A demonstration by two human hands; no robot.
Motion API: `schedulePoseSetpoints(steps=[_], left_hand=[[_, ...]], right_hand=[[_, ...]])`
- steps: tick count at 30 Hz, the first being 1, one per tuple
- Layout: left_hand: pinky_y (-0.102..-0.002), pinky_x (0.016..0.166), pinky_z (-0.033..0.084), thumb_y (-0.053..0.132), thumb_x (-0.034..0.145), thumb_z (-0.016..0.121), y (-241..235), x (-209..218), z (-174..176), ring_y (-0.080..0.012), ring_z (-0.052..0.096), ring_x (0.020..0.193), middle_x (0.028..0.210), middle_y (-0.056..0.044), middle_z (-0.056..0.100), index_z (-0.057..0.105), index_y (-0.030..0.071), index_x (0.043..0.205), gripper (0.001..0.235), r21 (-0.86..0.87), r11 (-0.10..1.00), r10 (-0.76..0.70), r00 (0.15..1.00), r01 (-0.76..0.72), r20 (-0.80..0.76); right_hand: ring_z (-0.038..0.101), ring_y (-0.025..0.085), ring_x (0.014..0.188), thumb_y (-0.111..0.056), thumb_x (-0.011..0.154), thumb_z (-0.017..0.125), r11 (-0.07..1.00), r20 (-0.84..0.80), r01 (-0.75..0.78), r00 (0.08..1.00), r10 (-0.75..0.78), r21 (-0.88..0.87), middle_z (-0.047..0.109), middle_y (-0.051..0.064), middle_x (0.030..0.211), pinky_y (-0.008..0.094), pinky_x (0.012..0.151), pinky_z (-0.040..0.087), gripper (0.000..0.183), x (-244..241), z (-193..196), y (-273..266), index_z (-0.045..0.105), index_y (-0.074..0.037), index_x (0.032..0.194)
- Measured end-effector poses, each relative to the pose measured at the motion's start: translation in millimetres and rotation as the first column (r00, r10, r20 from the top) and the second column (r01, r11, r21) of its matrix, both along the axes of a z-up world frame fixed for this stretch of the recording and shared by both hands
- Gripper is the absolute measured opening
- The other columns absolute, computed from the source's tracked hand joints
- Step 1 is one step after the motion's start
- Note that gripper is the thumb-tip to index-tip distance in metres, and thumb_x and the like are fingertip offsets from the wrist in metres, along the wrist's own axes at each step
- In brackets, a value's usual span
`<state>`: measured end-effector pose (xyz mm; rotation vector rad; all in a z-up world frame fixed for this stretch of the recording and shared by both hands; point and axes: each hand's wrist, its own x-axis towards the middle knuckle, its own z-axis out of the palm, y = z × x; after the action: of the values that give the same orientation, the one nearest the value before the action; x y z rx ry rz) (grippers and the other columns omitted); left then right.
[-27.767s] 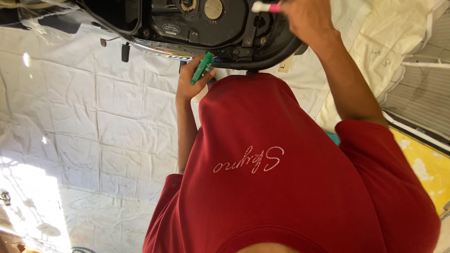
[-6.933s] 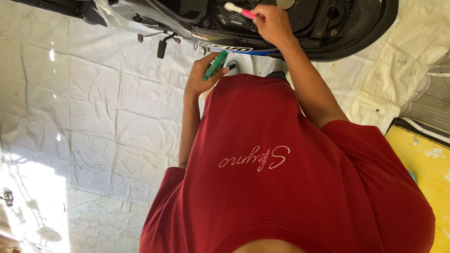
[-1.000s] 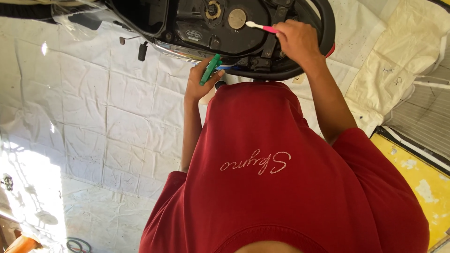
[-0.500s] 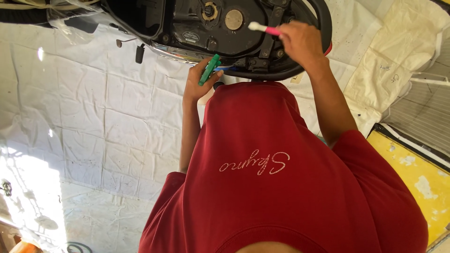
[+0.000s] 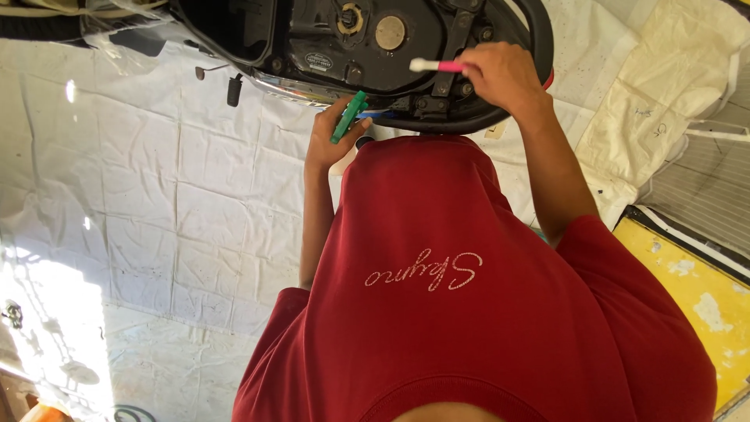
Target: The person cleans the internal components of a motor using a toothbrush. They hold a green tool in their left hand while scrubbing various parts of the black machinery with the toothbrush in their right hand.
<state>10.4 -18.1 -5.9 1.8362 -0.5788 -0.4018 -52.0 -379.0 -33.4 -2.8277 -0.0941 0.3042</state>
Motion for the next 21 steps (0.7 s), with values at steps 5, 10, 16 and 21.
schedulePoseSetpoints(steps=[5, 10, 16, 21], left_hand=[[-0.029, 0.061, 0.047, 0.008, 0.087, 0.081, 1.9, -0.1, 3.6, -0.0166, 0.056, 0.063, 0.081, -0.007, 0.07, 0.067, -0.001, 0.119, 0.036, -0.025, 1.0, 0.005, 1.0, -0.006, -0.026], [-0.028, 0.06, 0.047, 0.01, 0.087, 0.082, -0.9, 0.4, 4.1, -0.0157, 0.056, 0.063, 0.082, -0.007, 0.071, 0.068, 0.0, 0.12, 0.037, -0.011, 1.0, 0.017, 1.0, -0.017, -0.016], [-0.028, 0.06, 0.048, 0.011, 0.086, 0.082, -2.3, 0.7, 3.8, -0.0163, 0.058, 0.062, 0.082, -0.007, 0.072, 0.068, 0.0, 0.119, 0.037, 0.012, 1.0, 0.011, 1.0, -0.011, -0.012], [-0.028, 0.061, 0.048, 0.011, 0.086, 0.082, -2.6, 0.0, 6.2, -0.0163, 0.057, 0.063, 0.081, -0.006, 0.071, 0.068, 0.0, 0.119, 0.037, 0.014, 1.0, 0.023, 0.999, -0.023, -0.029]], right_hand=[[0.052, 0.015, 0.052, -0.013, 0.095, 0.079, 0.99, 0.346, 0.1, 0.936, -0.06, -0.099, 0.065, -0.001, 0.076, 0.029, 0.048, 0.043, 0.01, 0.4, 31.5, 7.3, 0.081, -0.017, 0.104], [0.058, 0.019, 0.054, -0.006, 0.095, 0.078, 0.99, 0.24, 0.098, 0.963, -0.119, 0.097, 0.073, 0.005, 0.084, 0.032, 0.048, 0.045, 0.011, 1.7, 31.6, 10.3, 0.08, -0.009, 0.105], [0.044, 0.011, 0.047, -0.011, 0.106, 0.064, 0.998, -0.075, -0.016, 0.997, 0.02, 0.058, 0.066, 0.002, 0.077, 0.023, 0.042, 0.034, 0.015, 3.7, -4.4, 3.7, 0.077, -0.014, 0.112], [0.046, 0.011, 0.048, -0.011, 0.099, 0.075, 0.996, 0.23, 0.091, 0.969, -0.086, -0.014, 0.064, 0.0, 0.074, 0.025, 0.043, 0.036, 0.01, 12.6, -1.6, 1.5, 0.081, -0.015, 0.107]])
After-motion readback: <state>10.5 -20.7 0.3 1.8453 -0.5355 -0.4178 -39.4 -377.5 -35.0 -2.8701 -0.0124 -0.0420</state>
